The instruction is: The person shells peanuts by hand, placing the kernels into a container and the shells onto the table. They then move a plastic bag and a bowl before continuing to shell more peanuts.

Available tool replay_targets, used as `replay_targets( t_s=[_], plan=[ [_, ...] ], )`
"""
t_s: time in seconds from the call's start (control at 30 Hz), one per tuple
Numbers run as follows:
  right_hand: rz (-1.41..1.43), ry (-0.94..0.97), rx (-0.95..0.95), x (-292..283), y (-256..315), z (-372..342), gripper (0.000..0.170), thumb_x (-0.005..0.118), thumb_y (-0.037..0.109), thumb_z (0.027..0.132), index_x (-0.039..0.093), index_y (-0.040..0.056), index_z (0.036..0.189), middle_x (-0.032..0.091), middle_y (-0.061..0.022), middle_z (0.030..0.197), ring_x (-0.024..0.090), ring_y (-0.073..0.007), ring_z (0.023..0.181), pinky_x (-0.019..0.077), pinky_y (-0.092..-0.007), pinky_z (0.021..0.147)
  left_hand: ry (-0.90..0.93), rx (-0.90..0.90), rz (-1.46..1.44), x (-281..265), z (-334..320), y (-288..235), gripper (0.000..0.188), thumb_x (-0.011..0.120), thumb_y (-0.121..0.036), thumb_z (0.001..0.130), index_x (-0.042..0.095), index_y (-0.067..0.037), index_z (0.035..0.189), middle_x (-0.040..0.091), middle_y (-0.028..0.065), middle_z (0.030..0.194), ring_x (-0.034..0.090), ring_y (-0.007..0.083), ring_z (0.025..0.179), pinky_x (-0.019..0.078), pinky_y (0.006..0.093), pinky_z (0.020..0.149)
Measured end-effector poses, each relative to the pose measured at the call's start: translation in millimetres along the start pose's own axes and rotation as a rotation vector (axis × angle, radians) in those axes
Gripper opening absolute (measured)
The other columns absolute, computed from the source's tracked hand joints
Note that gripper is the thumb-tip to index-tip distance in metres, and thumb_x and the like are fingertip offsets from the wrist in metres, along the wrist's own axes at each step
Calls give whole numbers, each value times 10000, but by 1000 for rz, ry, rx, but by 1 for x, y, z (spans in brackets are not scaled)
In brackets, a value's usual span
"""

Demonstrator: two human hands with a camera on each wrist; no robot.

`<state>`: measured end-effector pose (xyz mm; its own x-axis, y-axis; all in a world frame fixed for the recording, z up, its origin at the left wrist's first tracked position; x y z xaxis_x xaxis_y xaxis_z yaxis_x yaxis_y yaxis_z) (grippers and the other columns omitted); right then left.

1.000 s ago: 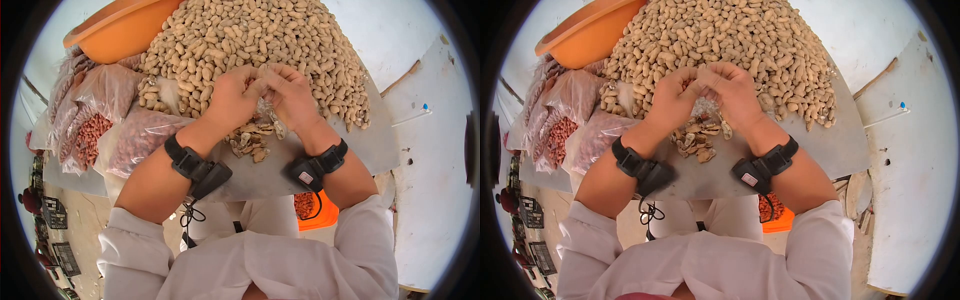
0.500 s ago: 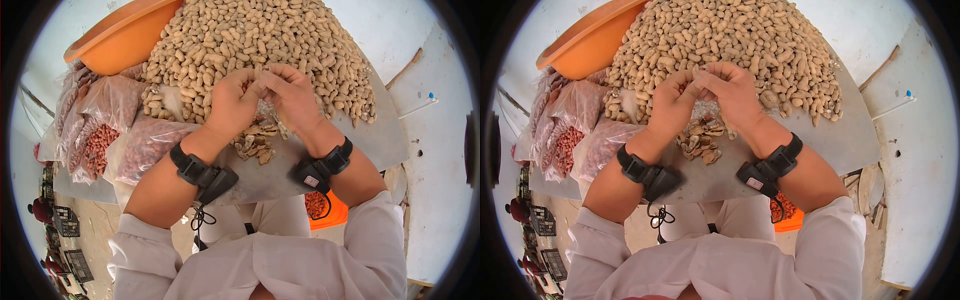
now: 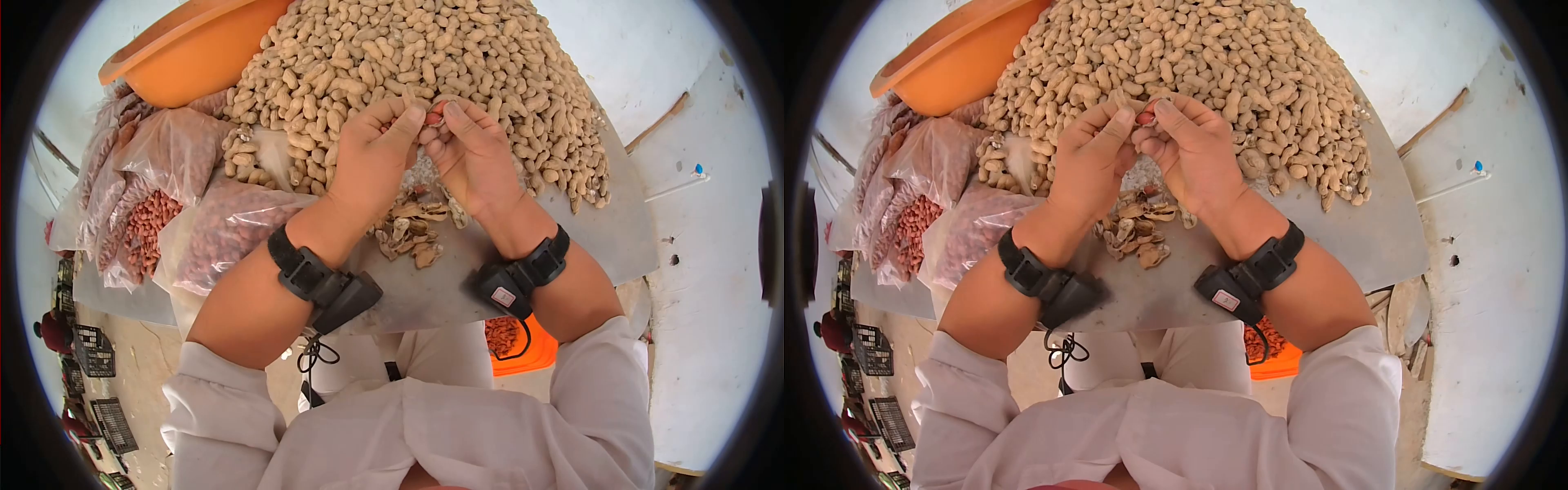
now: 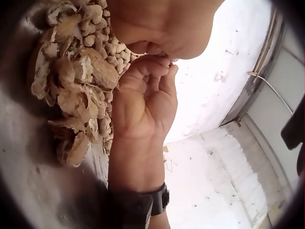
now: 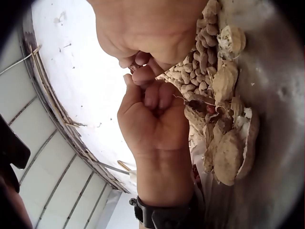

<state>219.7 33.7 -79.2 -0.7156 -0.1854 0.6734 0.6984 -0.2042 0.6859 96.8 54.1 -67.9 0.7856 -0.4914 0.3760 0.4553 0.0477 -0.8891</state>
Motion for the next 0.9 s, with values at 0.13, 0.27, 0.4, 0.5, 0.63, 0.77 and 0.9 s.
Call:
replay_targets(
  t_s=[0.13, 0.27, 0.4, 0.5, 0.63, 0.77, 0.9],
  plan=[
    [5, -14, 10, 2, 4, 1, 150, 562, 96, 870, 571, -36, 942, 630, -107, 852, 625, -164, 723, 523, -245, 632, 42, -134, -259, -4, 2, 7, 178, 496, -178, 913, 578, -21, 893, 492, -25, 645, 359, 48, 512, 296, 184, 449],
    [-316, 16, -101, 2, 11, 1, 135, 588, 67, 845, 576, -26, 942, 624, -97, 863, 620, -151, 716, 514, -232, 625, 2, -321, -418, -5, 3, 13, 182, 479, -188, 914, 527, -38, 824, 464, -2, 645, 341, 64, 488, 282, 188, 431],
    [-842, 66, -304, 10, 18, -2, 153, 629, 10, 781, 609, 4, 932, 610, -56, 836, 606, -128, 697, 498, -222, 613, -26, -460, -501, -7, 2, 17, 229, 446, -216, 923, 492, -47, 775, 476, 9, 652, 327, 66, 476, 265, 184, 414],
    [-1158, 182, -478, 19, 22, -5, 183, 649, -20, 728, 634, 24, 905, 596, -46, 808, 593, -119, 680, 486, -217, 606, 22, -522, -596, -10, 4, 21, 250, 420, -223, 929, 488, -47, 764, 467, 4, 644, 322, 63, 474, 260, 182, 413],
    [-1330, 303, -585, 30, 24, -8, 200, 660, -30, 693, 646, 33, 882, 583, -59, 809, 577, -118, 664, 471, -215, 598, 16, -545, -644, -11, 4, 22, 251, 411, -219, 927, 489, -43, 767, 441, -4, 635, 324, 63, 477, 259, 184, 413],
    [-1291, 262, -546, 26, 28, -7, 198, 661, -26, 703, 645, 31, 892, 587, -48, 846, 563, -107, 660, 459, -212, 591, 38, -541, -584, -10, 4, 20, 214, 436, -197, 917, 504, -42, 785, 449, -2, 642, 326, 61, 481, 254, 182, 410],
    [-997, 146, -407, 11, 28, 2, 190, 660, -4, 730, 643, 9, 918, 597, -34, 922, 531, -78, 629, 427, -198, 562, 59, -503, -474, -10, 2, 17, 172, 464, -171, 904, 523, -42, 806, 470, 5, 655, 333, 58, 480, 255, 181, 407]
  ],
)
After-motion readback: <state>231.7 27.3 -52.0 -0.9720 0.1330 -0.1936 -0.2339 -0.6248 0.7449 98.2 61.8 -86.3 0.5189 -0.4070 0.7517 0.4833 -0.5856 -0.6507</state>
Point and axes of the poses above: each hand's wrist, its own z-axis towards the middle knuckle, its own x-axis out of the palm, y = z × x, the point moved 3 cm from there along z, towards the middle knuckle
